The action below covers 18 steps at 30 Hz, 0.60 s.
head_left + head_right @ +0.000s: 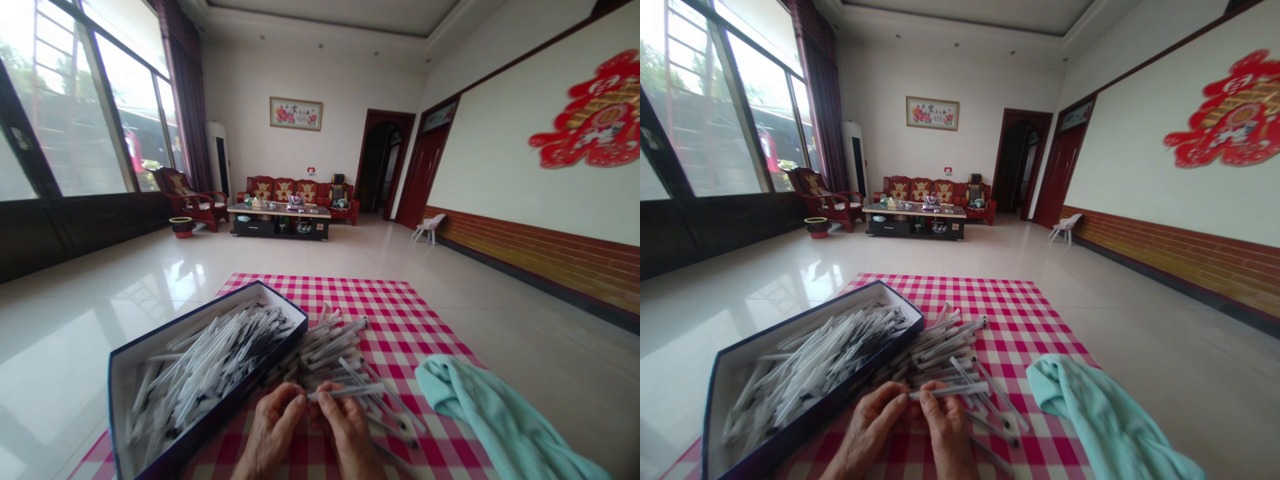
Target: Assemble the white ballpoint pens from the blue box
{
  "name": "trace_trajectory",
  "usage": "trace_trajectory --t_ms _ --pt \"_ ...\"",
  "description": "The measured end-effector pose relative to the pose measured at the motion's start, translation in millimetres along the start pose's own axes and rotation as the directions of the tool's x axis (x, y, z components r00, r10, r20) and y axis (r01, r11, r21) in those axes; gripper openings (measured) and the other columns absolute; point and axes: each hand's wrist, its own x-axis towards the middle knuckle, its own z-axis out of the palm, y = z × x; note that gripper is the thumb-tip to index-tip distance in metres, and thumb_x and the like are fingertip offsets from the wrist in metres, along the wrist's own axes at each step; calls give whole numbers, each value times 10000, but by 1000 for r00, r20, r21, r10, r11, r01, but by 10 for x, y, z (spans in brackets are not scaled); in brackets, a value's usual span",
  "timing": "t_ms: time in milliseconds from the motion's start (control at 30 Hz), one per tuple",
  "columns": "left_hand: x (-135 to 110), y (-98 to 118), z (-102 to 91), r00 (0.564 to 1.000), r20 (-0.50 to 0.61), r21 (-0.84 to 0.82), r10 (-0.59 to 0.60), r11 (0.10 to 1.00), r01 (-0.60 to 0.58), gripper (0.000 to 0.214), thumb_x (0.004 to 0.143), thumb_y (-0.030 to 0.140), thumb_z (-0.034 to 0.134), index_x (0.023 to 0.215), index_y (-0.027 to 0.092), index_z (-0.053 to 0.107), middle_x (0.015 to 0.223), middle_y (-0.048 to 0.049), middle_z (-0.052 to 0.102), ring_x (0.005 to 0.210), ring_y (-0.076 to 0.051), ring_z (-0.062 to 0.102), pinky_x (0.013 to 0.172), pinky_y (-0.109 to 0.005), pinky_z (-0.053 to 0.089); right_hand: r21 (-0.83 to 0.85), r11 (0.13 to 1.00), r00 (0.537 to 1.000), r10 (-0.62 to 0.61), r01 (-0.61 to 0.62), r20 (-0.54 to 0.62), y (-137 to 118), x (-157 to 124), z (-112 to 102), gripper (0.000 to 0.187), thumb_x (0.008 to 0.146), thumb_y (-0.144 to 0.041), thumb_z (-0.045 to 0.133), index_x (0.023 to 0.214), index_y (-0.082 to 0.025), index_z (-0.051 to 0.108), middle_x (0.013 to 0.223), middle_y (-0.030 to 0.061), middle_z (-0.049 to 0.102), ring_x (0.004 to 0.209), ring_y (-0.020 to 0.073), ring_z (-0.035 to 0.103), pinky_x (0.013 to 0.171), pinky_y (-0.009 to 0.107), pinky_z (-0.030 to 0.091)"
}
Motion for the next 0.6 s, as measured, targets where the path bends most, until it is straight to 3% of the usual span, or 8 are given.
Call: trace_trajectory --t_ms 267,500,600 --pt "27 -114 90 998 -39 -13 -52 999 51 454 873 518 428 570 180 431 503 50 419 482 -81 379 464 -192 298 51 998 998 17 -21 66 -35 -15 31 212 772 -381 687 876 -208 621 678 0 697 633 180 643 609 289 498" --pt "5 -29 18 999 34 -35 -14 999 15 319 851 452 513 779 149 581 615 23 527 567 -103 469 528 -195 362 11 1000 1000 3 -3 26 -24 -7 13 217 773 -372 690 875 -190 633 711 5 686 661 172 628 630 289 500" --pt "0 -61 13 999 43 -53 -18 998 20 325 846 455 516 727 155 554 595 31 504 548 -96 449 513 -190 356 25 1000 1000 -2 1 30 -28 -7 18 213 773 -367 691 878 -192 630 711 2 686 658 166 630 625 282 502"
